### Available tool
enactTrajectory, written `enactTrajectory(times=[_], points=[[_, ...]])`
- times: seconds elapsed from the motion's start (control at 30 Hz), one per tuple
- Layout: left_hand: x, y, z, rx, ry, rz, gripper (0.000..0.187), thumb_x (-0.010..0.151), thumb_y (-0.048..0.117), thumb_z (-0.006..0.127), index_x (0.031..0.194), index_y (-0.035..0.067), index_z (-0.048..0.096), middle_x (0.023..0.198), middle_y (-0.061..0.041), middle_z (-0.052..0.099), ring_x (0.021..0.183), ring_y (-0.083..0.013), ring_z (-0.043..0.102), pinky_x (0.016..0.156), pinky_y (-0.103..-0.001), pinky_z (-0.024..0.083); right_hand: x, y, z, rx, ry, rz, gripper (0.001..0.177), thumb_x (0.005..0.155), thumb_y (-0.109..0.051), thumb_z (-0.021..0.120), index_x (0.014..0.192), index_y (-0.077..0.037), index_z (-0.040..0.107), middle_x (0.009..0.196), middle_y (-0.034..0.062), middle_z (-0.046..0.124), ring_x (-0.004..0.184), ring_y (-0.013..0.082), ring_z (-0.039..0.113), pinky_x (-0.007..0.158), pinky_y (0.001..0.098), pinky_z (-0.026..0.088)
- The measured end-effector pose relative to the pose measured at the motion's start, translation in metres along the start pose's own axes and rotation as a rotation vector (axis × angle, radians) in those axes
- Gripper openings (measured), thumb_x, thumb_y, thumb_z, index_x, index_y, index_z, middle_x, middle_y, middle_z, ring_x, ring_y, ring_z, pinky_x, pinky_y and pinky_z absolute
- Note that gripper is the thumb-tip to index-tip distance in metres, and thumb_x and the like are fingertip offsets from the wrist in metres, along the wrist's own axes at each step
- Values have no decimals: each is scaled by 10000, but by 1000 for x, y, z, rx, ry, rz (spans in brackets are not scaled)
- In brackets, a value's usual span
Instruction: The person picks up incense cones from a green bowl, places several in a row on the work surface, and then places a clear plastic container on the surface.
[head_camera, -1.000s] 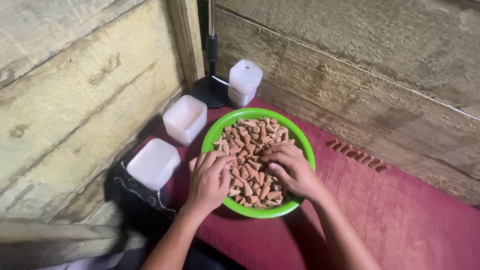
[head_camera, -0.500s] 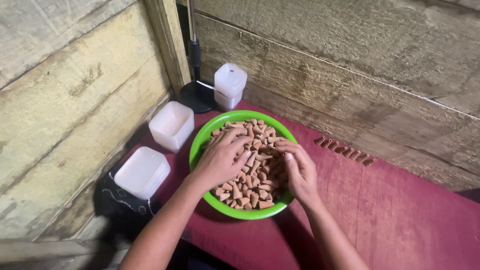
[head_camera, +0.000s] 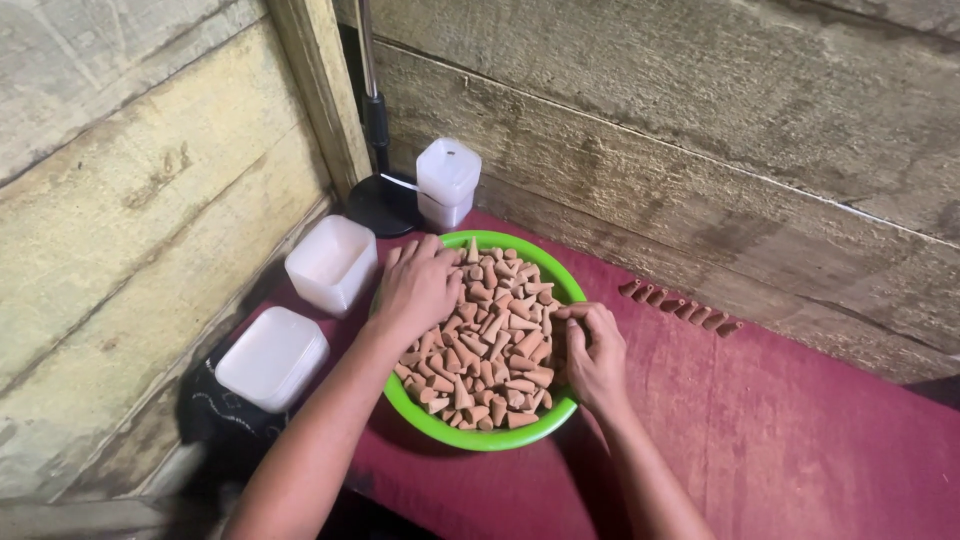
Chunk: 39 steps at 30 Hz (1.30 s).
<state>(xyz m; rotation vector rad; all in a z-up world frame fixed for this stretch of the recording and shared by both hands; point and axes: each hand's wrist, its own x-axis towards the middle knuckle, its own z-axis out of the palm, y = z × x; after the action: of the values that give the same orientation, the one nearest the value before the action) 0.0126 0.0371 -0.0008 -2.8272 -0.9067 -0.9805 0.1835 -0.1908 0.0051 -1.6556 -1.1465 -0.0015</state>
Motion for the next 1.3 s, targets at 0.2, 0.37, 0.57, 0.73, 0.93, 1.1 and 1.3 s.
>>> enactTrajectory(times=[0.2,0.37,0.57,0.73,0.93,1.1,1.3], points=[[-3,-2,2,-137,-75,-23,123,849,324,700,952,259,716,968,19,592,1030,-228,611,922,-416,415,-3,8,2,-31,6,3,197,933,-40,611,997,-147,764,954,75,718,949,319,671,904,444,526],[-2,2,-26,-253,-135,-47,128,875,317,711,978,249,677,971,10,669,1047,-254,652,966,-456,426,-2,0,1,-33,11,27,191,929,-34,619,990,-146,761,953,86,721,955,325,676,908,449,527],[-8,-7,-39,-532,16,-308,126,982,256,643,1099,209,654,1001,-77,759,1034,-349,700,904,-490,508,1,-4,1,-75,-20,30,183,932,-56,622,1008,-150,759,972,91,727,980,336,675,914,468,529],[-25,2,-77,-669,89,-507,99,979,210,654,1077,209,666,1017,-48,793,1054,-298,726,925,-438,544,6,-18,-5,-167,-110,30,191,947,-129,636,1092,-179,749,1043,77,728,1040,336,661,936,480,521],[-34,-1,-70,-665,147,-499,98,994,211,646,1090,211,664,1011,-41,791,1036,-276,733,925,-437,551,19,-103,0,-244,-518,139,529,1039,-251,493,1490,24,466,1480,362,444,1448,536,342,1192,642,274],[-34,1,-76,-694,199,-523,91,1003,158,626,1085,170,665,1018,-72,790,1008,-297,739,914,-451,564,17,-111,35,-360,-616,36,491,1019,-413,527,1449,-180,498,1519,191,418,1428,480,375,1146,693,256],[-35,0,-74,-667,226,-502,94,1009,161,625,1096,165,660,1013,-74,783,1010,-308,735,897,-452,572,20,-110,41,-83,-589,-168,429,983,-188,568,1400,-87,561,1450,221,525,1341,499,476,1096,615,386]])
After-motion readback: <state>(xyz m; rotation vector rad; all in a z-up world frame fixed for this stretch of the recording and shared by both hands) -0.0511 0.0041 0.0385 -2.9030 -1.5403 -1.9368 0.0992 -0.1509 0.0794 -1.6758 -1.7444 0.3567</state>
